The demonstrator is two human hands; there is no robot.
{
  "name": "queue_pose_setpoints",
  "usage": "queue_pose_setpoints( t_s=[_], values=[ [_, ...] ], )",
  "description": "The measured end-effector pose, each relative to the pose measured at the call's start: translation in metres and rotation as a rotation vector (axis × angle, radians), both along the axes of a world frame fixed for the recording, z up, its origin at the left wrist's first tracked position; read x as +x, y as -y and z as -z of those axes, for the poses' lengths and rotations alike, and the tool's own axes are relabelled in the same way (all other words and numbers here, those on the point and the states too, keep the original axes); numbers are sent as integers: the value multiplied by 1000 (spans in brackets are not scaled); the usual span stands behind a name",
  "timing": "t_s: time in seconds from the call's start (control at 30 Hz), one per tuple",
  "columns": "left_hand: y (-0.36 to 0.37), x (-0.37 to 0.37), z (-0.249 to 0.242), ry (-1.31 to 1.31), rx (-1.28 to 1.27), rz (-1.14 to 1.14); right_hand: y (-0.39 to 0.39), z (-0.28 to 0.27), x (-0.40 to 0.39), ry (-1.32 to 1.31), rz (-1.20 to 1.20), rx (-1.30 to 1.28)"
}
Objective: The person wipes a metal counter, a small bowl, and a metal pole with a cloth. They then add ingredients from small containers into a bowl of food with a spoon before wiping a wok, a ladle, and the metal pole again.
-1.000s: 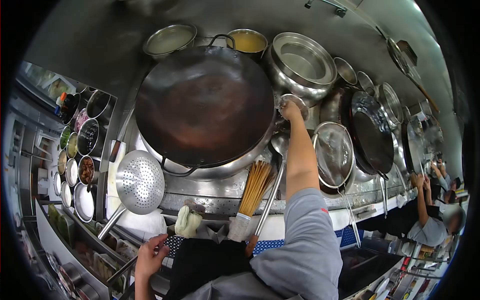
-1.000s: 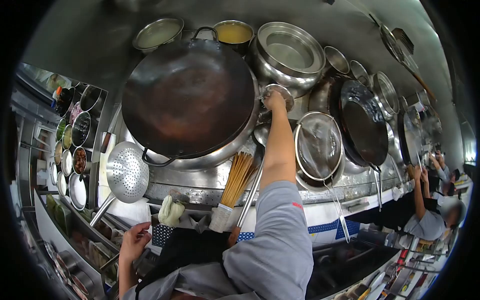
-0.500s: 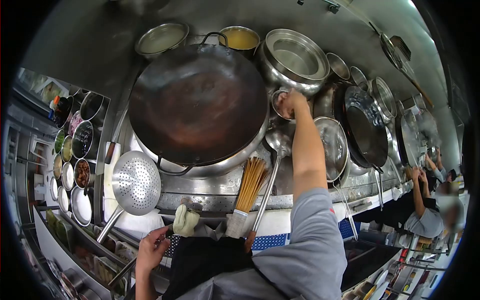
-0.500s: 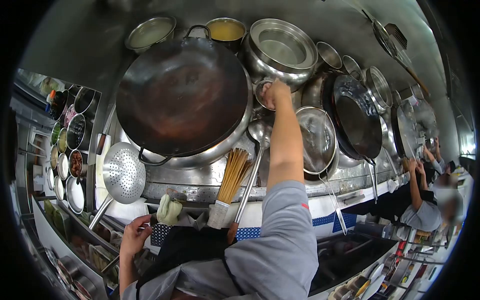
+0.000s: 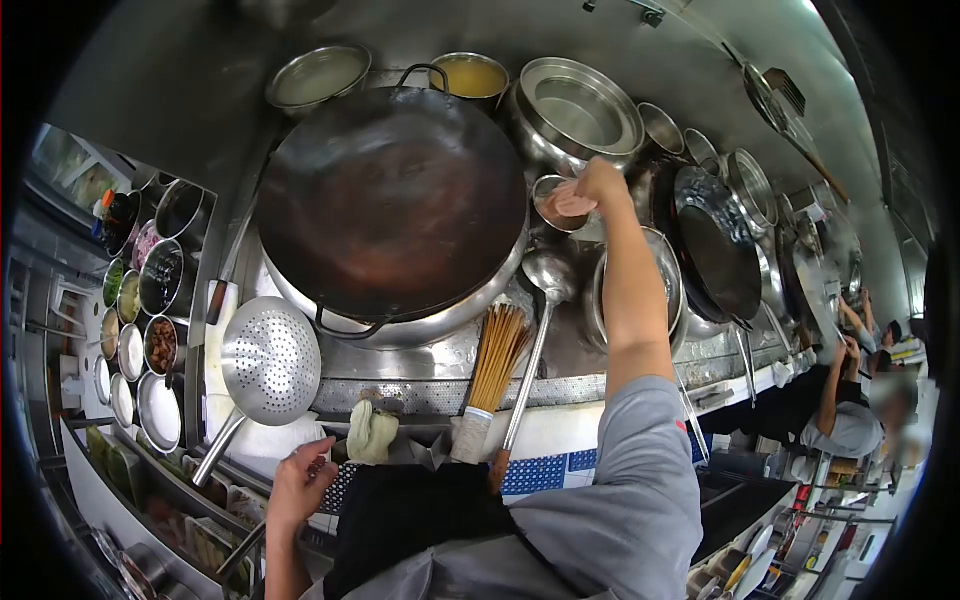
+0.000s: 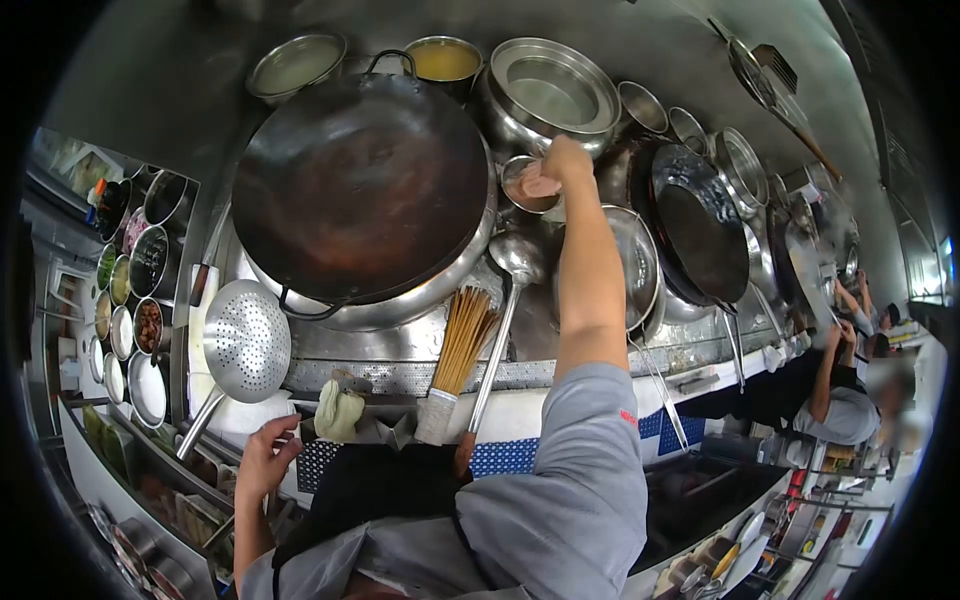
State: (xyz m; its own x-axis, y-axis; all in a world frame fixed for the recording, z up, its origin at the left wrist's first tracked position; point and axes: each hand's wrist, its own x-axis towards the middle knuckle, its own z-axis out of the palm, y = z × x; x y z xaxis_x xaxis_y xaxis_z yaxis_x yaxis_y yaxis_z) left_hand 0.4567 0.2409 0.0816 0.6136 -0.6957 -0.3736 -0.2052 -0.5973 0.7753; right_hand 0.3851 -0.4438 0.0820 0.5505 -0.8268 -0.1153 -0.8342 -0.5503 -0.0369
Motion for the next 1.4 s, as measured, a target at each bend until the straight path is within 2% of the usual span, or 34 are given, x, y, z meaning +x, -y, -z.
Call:
queue_pose_setpoints(
  t_s=[0.03,0.1,0.2,0.27,0.33,0.43,0.5,0.63,0.67,0.73,0.77,0.83,0.9,1.0,1.07,1.13,1.17,1.27,1.3,1.37,1.4],
  values=[
    [2,3,-1,17,-34,12,-12,-31,1,78,130,70],
    [6,6,-5,2,-37,-8,-12,-40,-9,406,243,-12],
    [3,5,-9,-11,-18,-18,-23,-27,-9,586,199,-221],
    [-4,1,-5,8,-14,-8,-15,17,-1,597,221,-115],
    [-5,-7,-13,-1,47,-21,-25,48,8,571,257,7],
    [-10,-19,-18,-12,93,-70,-26,105,21,298,251,19],
    [-17,-24,-16,-24,105,-104,-17,139,19,244,190,107],
    [-17,-24,-19,-30,112,-90,-26,71,21,88,134,206],
    [-13,-21,-18,-71,92,-73,-22,67,20,141,131,65],
    [0,-12,-21,-149,52,-34,-40,30,8,311,231,1],
    [14,-10,-25,-164,-103,16,-49,9,1,401,282,-33],
    [37,0,-20,-209,-190,104,-54,-17,-24,587,320,73],
    [84,3,-34,-209,-346,227,-80,-48,-43,1139,360,505],
    [172,-4,-35,-181,-595,417,-128,-96,-70,1483,265,832],
    [237,-19,-41,-233,-717,464,-158,-105,-80,1521,245,805],
    [306,-39,-18,-193,-717,315,-199,-111,-85,1522,248,767],
    [327,-52,-10,-127,-751,199,-218,-104,-89,1512,251,784],
    [346,-70,-6,-36,-524,191,-265,-61,-106,1594,254,1005],
    [345,-73,5,-197,-525,121,-273,-36,-115,1618,243,1100],
    [333,-76,29,-519,-509,-19,-314,-11,-121,1722,622,923],
    [324,-82,29,-598,-562,-93,-316,28,-125,1599,680,907]
  ],
)
